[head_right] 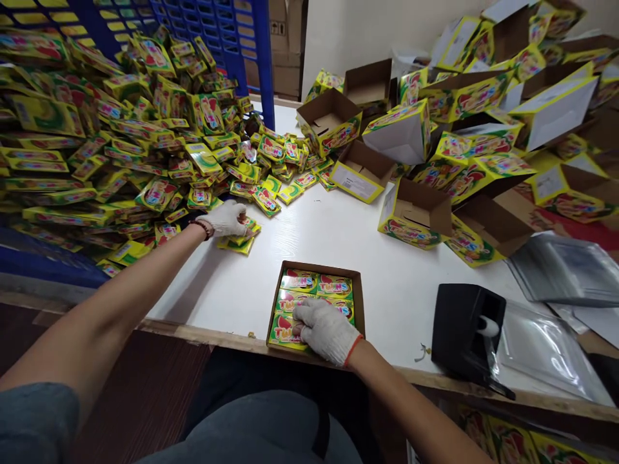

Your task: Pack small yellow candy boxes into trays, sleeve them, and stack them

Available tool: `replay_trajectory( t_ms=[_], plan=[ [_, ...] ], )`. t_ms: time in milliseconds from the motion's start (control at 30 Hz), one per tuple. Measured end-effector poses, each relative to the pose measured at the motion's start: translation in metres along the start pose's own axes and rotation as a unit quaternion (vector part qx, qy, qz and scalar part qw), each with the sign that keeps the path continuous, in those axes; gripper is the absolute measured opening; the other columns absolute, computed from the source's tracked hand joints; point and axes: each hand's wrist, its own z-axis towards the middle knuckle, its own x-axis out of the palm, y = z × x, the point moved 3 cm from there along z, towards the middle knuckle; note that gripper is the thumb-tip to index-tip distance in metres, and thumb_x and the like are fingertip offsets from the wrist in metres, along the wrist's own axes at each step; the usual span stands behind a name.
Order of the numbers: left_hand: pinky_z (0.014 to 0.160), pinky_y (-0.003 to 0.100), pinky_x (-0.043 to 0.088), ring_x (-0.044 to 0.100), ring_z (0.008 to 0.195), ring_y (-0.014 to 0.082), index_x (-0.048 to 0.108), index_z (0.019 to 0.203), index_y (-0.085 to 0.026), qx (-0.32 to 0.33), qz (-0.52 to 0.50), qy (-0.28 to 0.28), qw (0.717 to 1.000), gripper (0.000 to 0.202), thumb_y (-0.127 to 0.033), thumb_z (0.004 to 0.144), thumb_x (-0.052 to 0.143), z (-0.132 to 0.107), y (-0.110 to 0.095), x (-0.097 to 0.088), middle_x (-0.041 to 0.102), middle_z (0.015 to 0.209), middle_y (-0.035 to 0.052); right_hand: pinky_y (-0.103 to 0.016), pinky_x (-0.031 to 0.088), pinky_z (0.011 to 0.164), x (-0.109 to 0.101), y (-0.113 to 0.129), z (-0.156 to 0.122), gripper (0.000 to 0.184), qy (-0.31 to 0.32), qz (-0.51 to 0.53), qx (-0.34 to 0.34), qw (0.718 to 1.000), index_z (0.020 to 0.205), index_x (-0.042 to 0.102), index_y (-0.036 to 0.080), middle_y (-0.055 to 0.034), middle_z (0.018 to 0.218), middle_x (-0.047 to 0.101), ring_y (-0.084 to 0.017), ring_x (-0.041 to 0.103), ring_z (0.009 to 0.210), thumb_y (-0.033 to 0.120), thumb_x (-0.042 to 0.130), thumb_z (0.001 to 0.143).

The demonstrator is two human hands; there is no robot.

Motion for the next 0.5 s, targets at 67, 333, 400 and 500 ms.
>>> replay_trajectory(
  t_ms=[67,333,400,500],
  plan=[
    [0.053,0.025,0.048,0.053,0.054,0.0116,0.063,0.08,-0.013,-0.01,0.006,0.042,0.999,0.047,-0.044,0.056,0.088,-0.019,-0.005,0.003,0.059,0.064,-0.0021,-0.027,0.042,0.078,-0.002,-0.003,-0.003,0.009,-0.019,0.012,-0.011,1.0,0.084,0.065,0.018,-0.004,0.092,0.061,-0.017,0.054,0.086,0.015,0.057,0.087],
    [0.117,0.051,0.035,0.034,0.145,0.0332,0.022,0.153,-0.021,0.181,-0.047,-0.056,0.981,0.095,-0.034,0.073,0.073,-0.107,-0.109,-0.012,0.036,0.154,0.0198,-0.035,0.047,0.085,-0.053,0.007,0.004,0.025,-0.236,0.172,0.005,0.956,0.109,0.062,0.02,-0.0055,0.1,0.069,-0.021,0.062,0.093,0.032,0.049,0.091],
    [0.117,0.054,0.034,0.029,0.147,0.0346,0.015,0.155,-0.022,0.246,-0.063,-0.05,0.966,0.095,-0.032,0.078,0.07,-0.122,-0.136,-0.011,0.026,0.159,0.0217,-0.032,0.047,0.076,-0.063,0.015,0.012,0.03,-0.223,0.209,-0.008,0.952,0.11,0.06,0.018,-0.0022,0.089,0.068,-0.018,0.061,0.082,0.037,0.052,0.089],
    [0.114,0.056,0.036,0.029,0.147,0.0366,0.015,0.155,-0.025,0.248,-0.116,-0.023,0.961,0.097,-0.039,0.078,0.072,-0.131,-0.148,-0.003,0.018,0.162,0.0218,-0.028,0.045,0.068,-0.07,0.018,0.019,0.023,-0.196,0.207,-0.027,0.958,0.1,0.061,0.017,0.0014,0.077,0.063,-0.015,0.057,0.072,0.035,0.054,0.086]
  ],
)
